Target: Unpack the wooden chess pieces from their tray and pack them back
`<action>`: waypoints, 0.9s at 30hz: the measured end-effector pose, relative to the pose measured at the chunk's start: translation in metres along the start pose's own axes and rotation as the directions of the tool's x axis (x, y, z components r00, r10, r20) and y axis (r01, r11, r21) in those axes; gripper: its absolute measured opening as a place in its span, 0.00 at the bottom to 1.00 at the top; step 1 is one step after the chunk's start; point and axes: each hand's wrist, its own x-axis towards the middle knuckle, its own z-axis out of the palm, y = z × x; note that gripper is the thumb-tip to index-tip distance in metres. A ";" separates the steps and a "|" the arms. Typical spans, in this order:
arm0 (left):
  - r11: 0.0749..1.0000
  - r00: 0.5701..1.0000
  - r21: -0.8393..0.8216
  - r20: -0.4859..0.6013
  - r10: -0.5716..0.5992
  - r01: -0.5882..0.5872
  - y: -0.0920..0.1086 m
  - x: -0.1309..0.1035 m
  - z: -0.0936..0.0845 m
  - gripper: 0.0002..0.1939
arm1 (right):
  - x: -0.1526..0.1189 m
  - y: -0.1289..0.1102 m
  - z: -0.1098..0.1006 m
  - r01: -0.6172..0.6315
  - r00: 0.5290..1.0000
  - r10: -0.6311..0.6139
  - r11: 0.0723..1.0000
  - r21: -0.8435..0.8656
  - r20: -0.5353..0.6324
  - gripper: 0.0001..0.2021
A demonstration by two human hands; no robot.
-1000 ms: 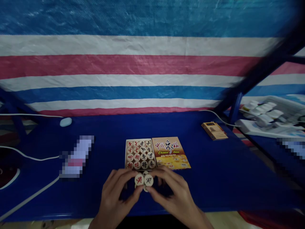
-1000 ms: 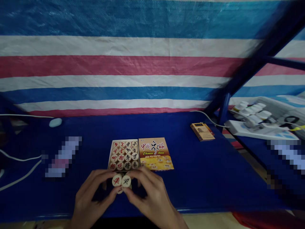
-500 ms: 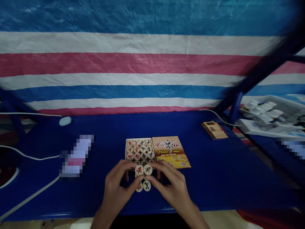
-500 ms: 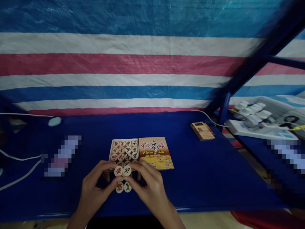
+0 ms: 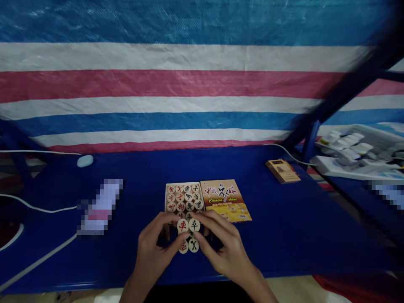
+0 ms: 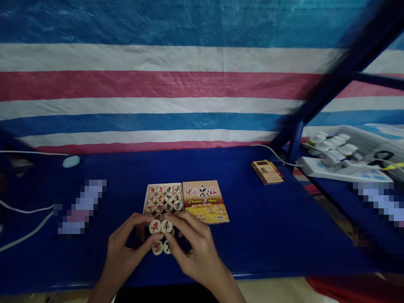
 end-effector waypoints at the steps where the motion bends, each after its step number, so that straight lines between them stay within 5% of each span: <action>1: 1.000 1.000 0.001 -0.001 -0.003 0.003 0.000 0.000 0.000 0.11 | 0.000 0.000 0.000 0.003 1.000 -0.003 1.000 0.002 0.011 0.22; 22: 0.999 0.999 -0.003 -0.015 -0.044 0.044 0.002 -0.002 0.000 0.10 | -0.001 0.003 0.004 -0.003 1.000 0.004 0.998 0.059 -0.016 0.19; 27: 0.997 0.993 0.041 -0.100 -0.060 0.065 0.003 0.008 -0.003 0.10 | 0.012 0.003 -0.001 -0.031 0.996 0.028 0.999 -0.033 -0.090 0.17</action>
